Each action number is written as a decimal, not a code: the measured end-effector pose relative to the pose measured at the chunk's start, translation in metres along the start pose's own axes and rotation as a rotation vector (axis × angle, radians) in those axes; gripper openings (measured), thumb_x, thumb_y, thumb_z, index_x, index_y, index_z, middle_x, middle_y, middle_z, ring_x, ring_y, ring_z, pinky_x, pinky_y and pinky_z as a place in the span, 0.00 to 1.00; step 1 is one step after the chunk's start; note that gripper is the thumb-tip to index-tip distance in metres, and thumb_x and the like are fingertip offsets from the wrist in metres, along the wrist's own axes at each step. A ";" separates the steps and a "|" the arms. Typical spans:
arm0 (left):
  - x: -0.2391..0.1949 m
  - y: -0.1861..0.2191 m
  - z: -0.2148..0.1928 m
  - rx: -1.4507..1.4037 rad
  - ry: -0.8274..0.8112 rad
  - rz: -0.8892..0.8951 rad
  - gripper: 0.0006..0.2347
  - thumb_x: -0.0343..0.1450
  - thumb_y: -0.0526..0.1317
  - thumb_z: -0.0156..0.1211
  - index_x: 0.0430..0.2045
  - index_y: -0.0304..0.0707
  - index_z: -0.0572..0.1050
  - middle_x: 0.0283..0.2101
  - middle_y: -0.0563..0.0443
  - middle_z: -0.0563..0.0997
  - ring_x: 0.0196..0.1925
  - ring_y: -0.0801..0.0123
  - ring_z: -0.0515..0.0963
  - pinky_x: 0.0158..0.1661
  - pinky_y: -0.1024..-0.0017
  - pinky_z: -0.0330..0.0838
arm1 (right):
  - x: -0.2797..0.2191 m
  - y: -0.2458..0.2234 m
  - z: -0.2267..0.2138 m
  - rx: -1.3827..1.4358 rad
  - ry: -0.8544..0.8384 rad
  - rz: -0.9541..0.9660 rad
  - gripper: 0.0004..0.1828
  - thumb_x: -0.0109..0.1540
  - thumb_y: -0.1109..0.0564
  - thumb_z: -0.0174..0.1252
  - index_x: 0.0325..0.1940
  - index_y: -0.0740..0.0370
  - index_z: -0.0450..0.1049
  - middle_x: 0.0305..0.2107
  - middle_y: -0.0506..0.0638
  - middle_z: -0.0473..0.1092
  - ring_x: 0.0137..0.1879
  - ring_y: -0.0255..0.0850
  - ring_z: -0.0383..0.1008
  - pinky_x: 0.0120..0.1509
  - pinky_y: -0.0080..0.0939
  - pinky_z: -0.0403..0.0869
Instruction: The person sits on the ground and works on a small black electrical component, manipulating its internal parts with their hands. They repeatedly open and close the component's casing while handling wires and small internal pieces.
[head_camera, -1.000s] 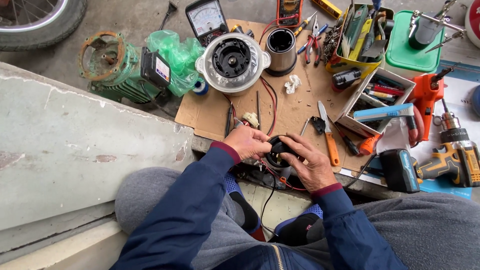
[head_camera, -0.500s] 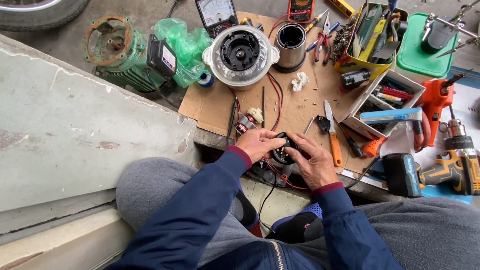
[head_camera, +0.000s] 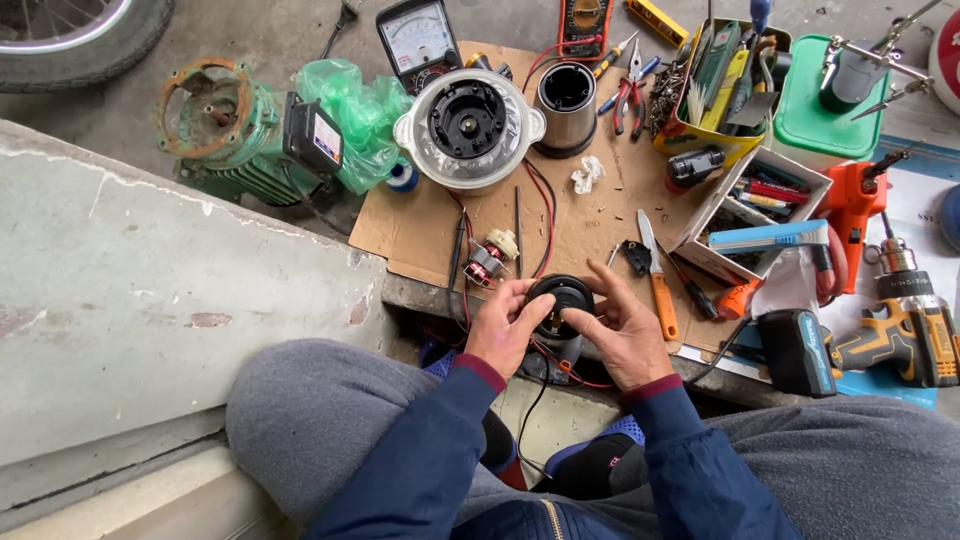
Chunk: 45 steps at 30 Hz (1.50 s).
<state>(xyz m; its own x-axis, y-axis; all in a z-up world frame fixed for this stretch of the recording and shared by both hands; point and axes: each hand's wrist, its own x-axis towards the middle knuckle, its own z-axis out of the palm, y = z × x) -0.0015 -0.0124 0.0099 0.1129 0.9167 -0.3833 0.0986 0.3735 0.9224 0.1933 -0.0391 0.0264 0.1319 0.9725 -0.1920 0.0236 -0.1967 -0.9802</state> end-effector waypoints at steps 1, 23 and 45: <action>-0.001 0.000 -0.001 0.001 -0.003 -0.001 0.24 0.75 0.53 0.74 0.60 0.38 0.79 0.44 0.45 0.90 0.45 0.71 0.89 0.49 0.71 0.86 | 0.003 0.005 -0.001 0.001 0.003 0.001 0.45 0.60 0.61 0.76 0.81 0.53 0.69 0.58 0.55 0.78 0.44 0.34 0.77 0.48 0.32 0.82; -0.010 -0.007 0.007 -0.088 0.063 0.018 0.24 0.74 0.51 0.76 0.60 0.35 0.79 0.46 0.43 0.90 0.50 0.68 0.87 0.55 0.67 0.84 | 0.009 0.003 0.006 0.186 0.111 0.097 0.23 0.62 0.57 0.77 0.61 0.62 0.86 0.32 0.53 0.79 0.33 0.34 0.73 0.30 0.30 0.75; 0.001 -0.025 0.012 -0.358 0.146 -0.180 0.23 0.72 0.47 0.80 0.56 0.31 0.82 0.41 0.47 0.89 0.43 0.72 0.87 0.46 0.75 0.84 | 0.005 0.017 0.002 0.195 0.048 0.155 0.23 0.68 0.54 0.72 0.66 0.61 0.83 0.25 0.57 0.78 0.27 0.37 0.77 0.43 0.38 0.80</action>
<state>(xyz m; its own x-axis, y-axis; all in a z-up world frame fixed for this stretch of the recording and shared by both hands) 0.0078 -0.0220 -0.0140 -0.0185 0.8330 -0.5530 -0.2482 0.5320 0.8096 0.1927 -0.0370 0.0084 0.1665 0.9244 -0.3431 -0.1921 -0.3109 -0.9308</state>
